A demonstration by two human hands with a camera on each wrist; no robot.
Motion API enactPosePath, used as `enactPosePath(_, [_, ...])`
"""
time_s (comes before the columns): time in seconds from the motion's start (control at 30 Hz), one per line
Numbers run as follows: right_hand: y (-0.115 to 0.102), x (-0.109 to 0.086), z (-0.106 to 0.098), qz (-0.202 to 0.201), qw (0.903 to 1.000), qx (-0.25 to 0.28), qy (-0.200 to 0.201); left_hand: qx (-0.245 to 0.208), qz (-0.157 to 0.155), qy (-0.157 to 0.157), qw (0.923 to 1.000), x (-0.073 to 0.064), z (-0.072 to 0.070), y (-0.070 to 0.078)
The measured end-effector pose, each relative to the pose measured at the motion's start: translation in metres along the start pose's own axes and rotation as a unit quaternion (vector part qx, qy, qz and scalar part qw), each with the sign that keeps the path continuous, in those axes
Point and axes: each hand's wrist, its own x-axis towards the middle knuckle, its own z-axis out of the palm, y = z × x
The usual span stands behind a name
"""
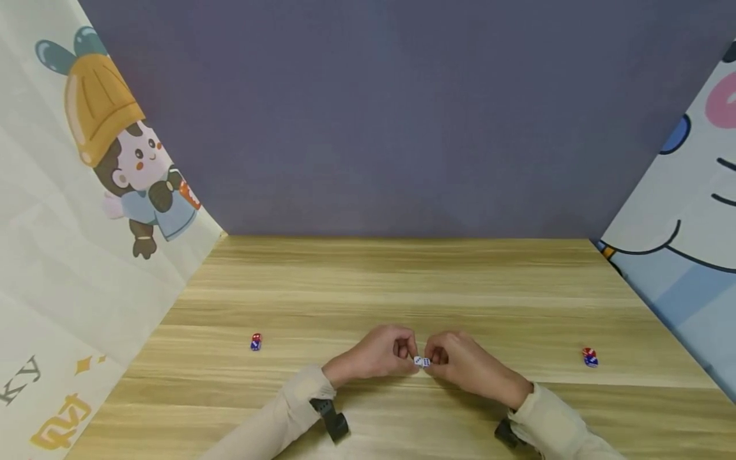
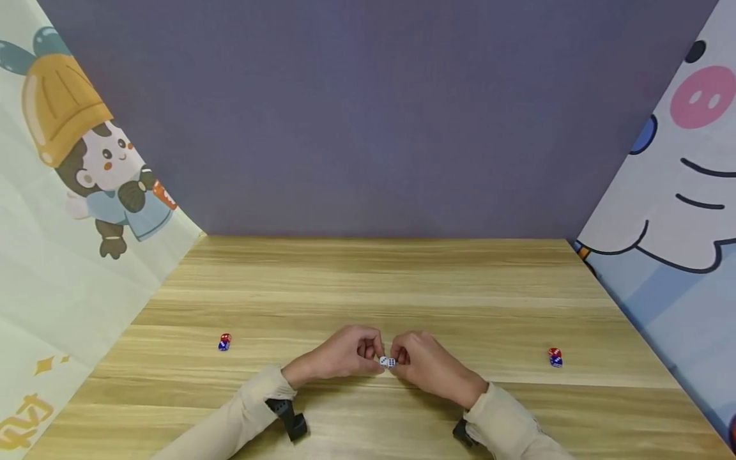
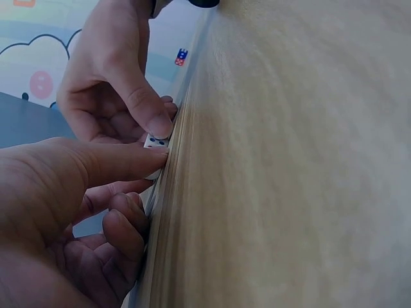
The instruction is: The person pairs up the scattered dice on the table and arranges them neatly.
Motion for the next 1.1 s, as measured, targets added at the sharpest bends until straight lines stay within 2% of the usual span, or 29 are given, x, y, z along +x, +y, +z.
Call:
enactPosePath(0.37, [0.019, 0.0, 0.0, -0.005, 0.996, 0.088, -0.009, -0.016, -0.019, -0.003, 0.9997, -0.002, 0.002, -0.001])
enactPosePath(1.1, [0.016, 0.0, -0.001, -0.009, 0.9963, 0.085, -0.002, -0.021, -0.032, 0.001, 0.9993, -0.001, 0.003, 0.001])
